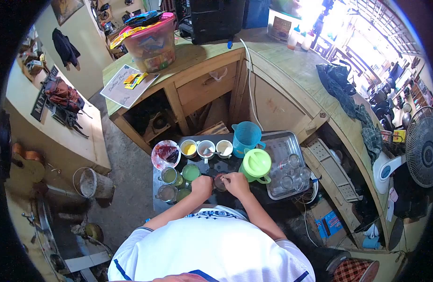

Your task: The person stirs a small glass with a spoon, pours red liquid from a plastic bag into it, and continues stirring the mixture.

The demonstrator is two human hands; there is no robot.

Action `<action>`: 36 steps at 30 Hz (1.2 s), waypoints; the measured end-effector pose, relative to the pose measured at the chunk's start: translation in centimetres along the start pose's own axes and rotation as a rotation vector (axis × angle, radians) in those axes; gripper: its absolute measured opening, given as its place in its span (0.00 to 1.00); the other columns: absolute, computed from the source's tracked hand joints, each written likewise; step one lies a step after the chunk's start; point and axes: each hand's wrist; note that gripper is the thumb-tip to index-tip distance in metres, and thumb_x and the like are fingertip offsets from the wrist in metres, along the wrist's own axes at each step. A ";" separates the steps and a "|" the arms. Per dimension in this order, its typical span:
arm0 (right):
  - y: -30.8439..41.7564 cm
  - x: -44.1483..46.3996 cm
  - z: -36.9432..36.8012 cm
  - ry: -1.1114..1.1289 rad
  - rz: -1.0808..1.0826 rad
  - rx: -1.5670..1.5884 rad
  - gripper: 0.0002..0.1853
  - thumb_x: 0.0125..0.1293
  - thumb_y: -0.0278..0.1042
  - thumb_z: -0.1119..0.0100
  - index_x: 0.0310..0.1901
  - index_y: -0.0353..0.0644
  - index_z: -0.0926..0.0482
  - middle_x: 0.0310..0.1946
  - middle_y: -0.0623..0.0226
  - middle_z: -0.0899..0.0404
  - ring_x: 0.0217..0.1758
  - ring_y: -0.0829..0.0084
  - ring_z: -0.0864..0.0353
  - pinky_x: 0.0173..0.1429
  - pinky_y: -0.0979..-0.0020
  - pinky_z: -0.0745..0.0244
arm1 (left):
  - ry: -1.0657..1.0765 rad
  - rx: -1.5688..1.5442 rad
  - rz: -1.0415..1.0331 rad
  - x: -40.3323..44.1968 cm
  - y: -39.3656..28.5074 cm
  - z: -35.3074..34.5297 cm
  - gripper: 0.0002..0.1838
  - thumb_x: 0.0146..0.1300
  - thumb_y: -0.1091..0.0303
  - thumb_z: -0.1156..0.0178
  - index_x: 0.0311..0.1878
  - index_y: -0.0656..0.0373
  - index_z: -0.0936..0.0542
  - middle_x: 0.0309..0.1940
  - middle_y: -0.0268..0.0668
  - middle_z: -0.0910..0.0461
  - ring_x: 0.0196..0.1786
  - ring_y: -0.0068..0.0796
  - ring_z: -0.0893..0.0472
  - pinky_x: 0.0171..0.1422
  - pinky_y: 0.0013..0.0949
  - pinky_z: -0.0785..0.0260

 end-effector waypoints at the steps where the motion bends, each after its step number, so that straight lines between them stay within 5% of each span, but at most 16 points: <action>1: 0.4 0.1 0.0 -0.043 -0.012 0.118 0.07 0.56 0.34 0.38 0.33 0.44 0.14 0.30 0.56 0.17 0.32 0.56 0.18 0.40 0.59 0.23 | 0.008 -0.008 0.004 0.0 0.0 0.1 0.05 0.53 0.73 0.39 0.29 0.58 0.15 0.28 0.45 0.16 0.34 0.42 0.14 0.36 0.39 0.21; 15: 0.5 0.2 0.0 -0.033 0.006 0.161 0.08 0.55 0.32 0.36 0.35 0.41 0.14 0.31 0.54 0.17 0.29 0.58 0.18 0.37 0.64 0.23 | -0.014 0.019 0.012 0.3 0.1 -0.5 0.06 0.54 0.72 0.40 0.30 0.58 0.14 0.29 0.45 0.16 0.34 0.40 0.14 0.36 0.38 0.21; 18: -0.1 0.3 -0.5 -0.168 0.082 0.136 0.08 0.55 0.32 0.35 0.35 0.41 0.14 0.31 0.55 0.16 0.29 0.58 0.18 0.36 0.64 0.23 | -0.027 0.015 0.015 0.4 0.2 -0.9 0.05 0.53 0.71 0.40 0.29 0.57 0.14 0.28 0.44 0.16 0.33 0.40 0.14 0.35 0.38 0.21; 21: 0.3 0.2 -0.1 0.007 0.006 0.121 0.07 0.55 0.31 0.36 0.34 0.40 0.14 0.30 0.56 0.17 0.30 0.59 0.17 0.36 0.64 0.23 | -0.056 0.028 -0.002 0.3 0.3 -1.2 0.05 0.53 0.71 0.40 0.28 0.57 0.14 0.27 0.43 0.16 0.32 0.39 0.14 0.34 0.38 0.21; 24: 0.3 0.4 -0.5 -0.178 0.103 0.176 0.06 0.55 0.31 0.37 0.33 0.41 0.14 0.29 0.56 0.17 0.30 0.60 0.17 0.35 0.64 0.23 | -0.076 0.022 -0.002 0.4 0.3 -1.4 0.05 0.52 0.71 0.39 0.27 0.56 0.15 0.26 0.43 0.16 0.31 0.39 0.14 0.34 0.37 0.21; 27: 0.3 0.3 -0.1 0.015 0.047 0.057 0.06 0.56 0.30 0.39 0.32 0.41 0.14 0.29 0.56 0.17 0.29 0.59 0.18 0.35 0.64 0.24 | -0.082 0.029 -0.002 0.4 0.3 -1.3 0.05 0.52 0.71 0.39 0.27 0.56 0.15 0.26 0.43 0.16 0.31 0.39 0.14 0.34 0.37 0.21; 30: 0.8 0.4 0.0 -0.189 0.071 0.152 0.06 0.54 0.31 0.38 0.32 0.42 0.14 0.30 0.56 0.17 0.29 0.58 0.19 0.35 0.64 0.24 | -0.078 0.021 -0.028 0.4 0.5 -1.3 0.05 0.52 0.72 0.39 0.27 0.57 0.15 0.26 0.43 0.16 0.31 0.39 0.14 0.33 0.37 0.21; 33: 0.2 0.3 -0.1 0.014 0.141 -0.065 0.06 0.55 0.31 0.38 0.33 0.42 0.14 0.30 0.56 0.18 0.28 0.57 0.20 0.35 0.63 0.24 | -0.072 0.011 -0.021 0.3 0.4 -1.2 0.05 0.52 0.72 0.39 0.27 0.57 0.15 0.26 0.43 0.16 0.32 0.39 0.14 0.34 0.38 0.21; 36: 0.8 0.6 0.0 -0.111 0.115 0.151 0.06 0.53 0.31 0.38 0.32 0.42 0.14 0.29 0.56 0.18 0.28 0.55 0.20 0.36 0.60 0.24 | -0.059 0.018 -0.011 0.4 0.4 -1.1 0.05 0.52 0.72 0.39 0.27 0.57 0.15 0.26 0.44 0.16 0.32 0.39 0.14 0.34 0.38 0.21</action>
Point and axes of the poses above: each hand's wrist, its own x-axis towards the middle knuckle, its own z-axis out of the back of the hand, y = z × x
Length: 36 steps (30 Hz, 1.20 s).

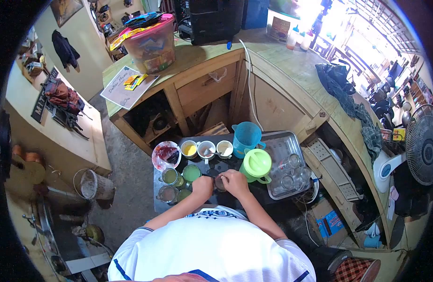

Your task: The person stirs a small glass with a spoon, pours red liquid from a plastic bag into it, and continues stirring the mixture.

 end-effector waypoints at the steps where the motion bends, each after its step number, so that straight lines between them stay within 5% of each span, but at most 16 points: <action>1: -0.5 -0.1 0.0 0.067 0.004 -0.129 0.06 0.54 0.31 0.38 0.33 0.42 0.14 0.29 0.56 0.18 0.29 0.55 0.20 0.36 0.60 0.24 | -0.003 0.006 -0.007 0.0 0.1 -0.1 0.05 0.52 0.72 0.39 0.28 0.57 0.15 0.26 0.44 0.16 0.32 0.39 0.14 0.34 0.38 0.21; 24: -0.7 -0.1 0.1 0.166 -0.048 -0.097 0.07 0.54 0.33 0.38 0.32 0.43 0.14 0.29 0.59 0.19 0.33 0.56 0.19 0.39 0.58 0.24 | 0.005 0.030 0.015 0.0 -0.1 0.0 0.05 0.52 0.72 0.39 0.28 0.56 0.14 0.27 0.43 0.16 0.33 0.39 0.14 0.34 0.37 0.21; 33: -0.8 0.0 0.1 -0.007 0.058 -0.097 0.06 0.53 0.30 0.37 0.31 0.41 0.14 0.29 0.56 0.17 0.31 0.56 0.18 0.38 0.62 0.23 | 0.017 -0.005 0.012 0.1 0.0 0.0 0.06 0.53 0.72 0.40 0.29 0.57 0.14 0.28 0.44 0.16 0.33 0.41 0.14 0.34 0.39 0.21; 36: -0.8 0.0 0.3 0.180 -0.057 -0.143 0.06 0.53 0.29 0.38 0.32 0.41 0.14 0.30 0.57 0.17 0.33 0.56 0.19 0.39 0.61 0.23 | 0.029 -0.008 0.019 0.0 -0.1 0.3 0.06 0.54 0.72 0.40 0.29 0.57 0.14 0.28 0.44 0.16 0.33 0.41 0.14 0.35 0.40 0.21</action>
Point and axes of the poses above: each hand's wrist, its own x-axis towards the middle knuckle, its own z-axis out of the back of the hand, y = z × x
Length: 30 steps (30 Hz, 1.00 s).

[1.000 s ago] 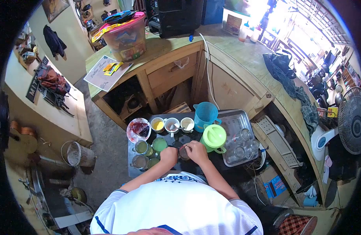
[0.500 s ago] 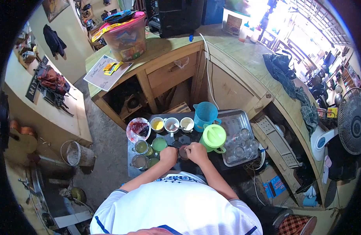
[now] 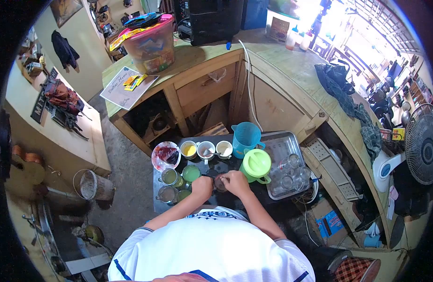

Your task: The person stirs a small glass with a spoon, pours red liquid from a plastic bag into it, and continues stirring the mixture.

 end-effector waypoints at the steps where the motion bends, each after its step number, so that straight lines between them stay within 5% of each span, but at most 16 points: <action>1: 0.2 0.1 0.0 -0.086 0.033 0.065 0.06 0.53 0.29 0.37 0.31 0.41 0.14 0.29 0.57 0.18 0.32 0.56 0.19 0.39 0.61 0.23 | 0.002 -0.004 0.001 -0.1 -0.1 0.3 0.06 0.54 0.72 0.40 0.29 0.57 0.14 0.28 0.44 0.16 0.33 0.41 0.14 0.35 0.39 0.21; 9: 0.1 0.2 -0.2 -0.136 0.069 0.223 0.06 0.53 0.30 0.37 0.31 0.41 0.14 0.28 0.55 0.18 0.31 0.56 0.19 0.38 0.61 0.24 | -0.016 0.003 -0.007 -0.1 0.0 0.1 0.05 0.52 0.73 0.39 0.28 0.58 0.14 0.27 0.44 0.16 0.33 0.41 0.14 0.34 0.38 0.21; 12: -0.1 0.0 0.0 -0.022 -0.014 0.020 0.06 0.54 0.32 0.38 0.31 0.42 0.14 0.30 0.57 0.18 0.35 0.56 0.19 0.41 0.60 0.23 | -0.014 0.013 -0.003 0.0 0.0 -0.1 0.05 0.52 0.73 0.39 0.28 0.57 0.14 0.27 0.44 0.16 0.32 0.40 0.14 0.34 0.38 0.21; 15: 0.1 0.2 0.1 -0.101 -0.024 0.220 0.06 0.53 0.32 0.38 0.30 0.43 0.14 0.29 0.57 0.18 0.35 0.56 0.19 0.41 0.59 0.24 | -0.023 0.011 -0.009 0.0 0.0 0.1 0.05 0.52 0.73 0.39 0.28 0.56 0.14 0.27 0.44 0.16 0.32 0.40 0.14 0.34 0.38 0.21; 17: -0.7 -0.1 -0.5 -0.094 0.048 -0.037 0.06 0.53 0.31 0.36 0.32 0.41 0.14 0.28 0.55 0.18 0.29 0.57 0.19 0.36 0.63 0.24 | -0.005 0.029 -0.017 -0.1 0.0 0.1 0.05 0.53 0.73 0.40 0.28 0.56 0.14 0.27 0.44 0.16 0.33 0.40 0.14 0.35 0.38 0.21; 20: 0.1 0.1 0.0 -0.093 0.001 0.171 0.06 0.53 0.32 0.36 0.32 0.42 0.14 0.27 0.55 0.18 0.30 0.56 0.19 0.37 0.62 0.24 | -0.020 0.014 -0.025 0.0 0.2 -0.4 0.06 0.53 0.72 0.40 0.28 0.56 0.14 0.27 0.44 0.16 0.33 0.40 0.14 0.35 0.38 0.21; 23: -0.6 0.0 -0.4 -0.067 0.011 -0.034 0.06 0.55 0.33 0.38 0.31 0.43 0.14 0.29 0.56 0.18 0.34 0.56 0.18 0.40 0.59 0.24 | -0.018 0.024 -0.016 -0.1 0.1 0.0 0.06 0.53 0.72 0.40 0.28 0.56 0.14 0.27 0.44 0.16 0.33 0.40 0.14 0.35 0.38 0.21; 30: -0.1 0.1 -0.1 -0.100 -0.003 0.030 0.07 0.54 0.33 0.37 0.31 0.42 0.14 0.29 0.55 0.18 0.34 0.55 0.19 0.41 0.58 0.23 | -0.030 0.003 -0.007 0.0 0.1 -0.2 0.06 0.53 0.72 0.40 0.27 0.57 0.14 0.26 0.44 0.16 0.32 0.40 0.14 0.34 0.38 0.21</action>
Point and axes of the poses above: each hand's wrist, its own x-axis towards the middle knuckle, its own z-axis out of the back of the hand, y = z × x
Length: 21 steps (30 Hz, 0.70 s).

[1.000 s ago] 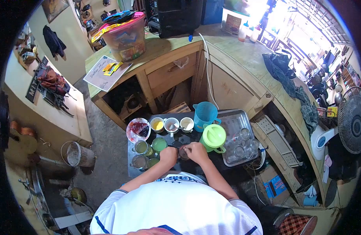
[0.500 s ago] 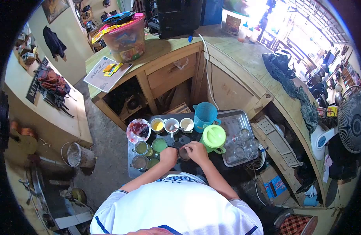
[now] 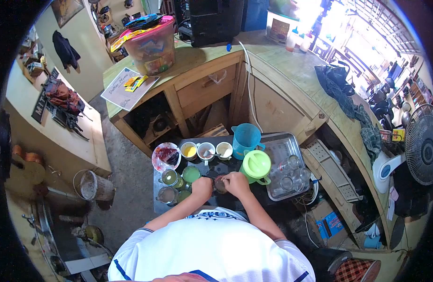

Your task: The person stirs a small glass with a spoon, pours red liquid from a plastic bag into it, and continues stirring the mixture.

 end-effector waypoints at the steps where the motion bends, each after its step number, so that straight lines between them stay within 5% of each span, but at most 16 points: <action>1: -0.2 0.0 -0.1 0.018 0.010 0.038 0.06 0.54 0.32 0.37 0.32 0.42 0.14 0.28 0.56 0.18 0.33 0.56 0.18 0.40 0.59 0.24 | -0.005 0.005 -0.002 0.1 0.1 -0.3 0.05 0.53 0.72 0.40 0.27 0.57 0.14 0.27 0.44 0.16 0.32 0.40 0.14 0.34 0.38 0.21; 21: -0.2 -0.2 -0.1 0.074 0.008 0.008 0.06 0.54 0.30 0.39 0.32 0.44 0.14 0.30 0.57 0.18 0.34 0.57 0.19 0.40 0.60 0.24 | 0.005 -0.012 -0.008 0.0 0.0 -0.1 0.05 0.52 0.73 0.40 0.28 0.58 0.15 0.27 0.45 0.16 0.33 0.41 0.14 0.34 0.40 0.21</action>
Point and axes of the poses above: each hand's wrist, its own x-axis towards the middle knuckle, its own z-axis out of the back of the hand, y = z × x
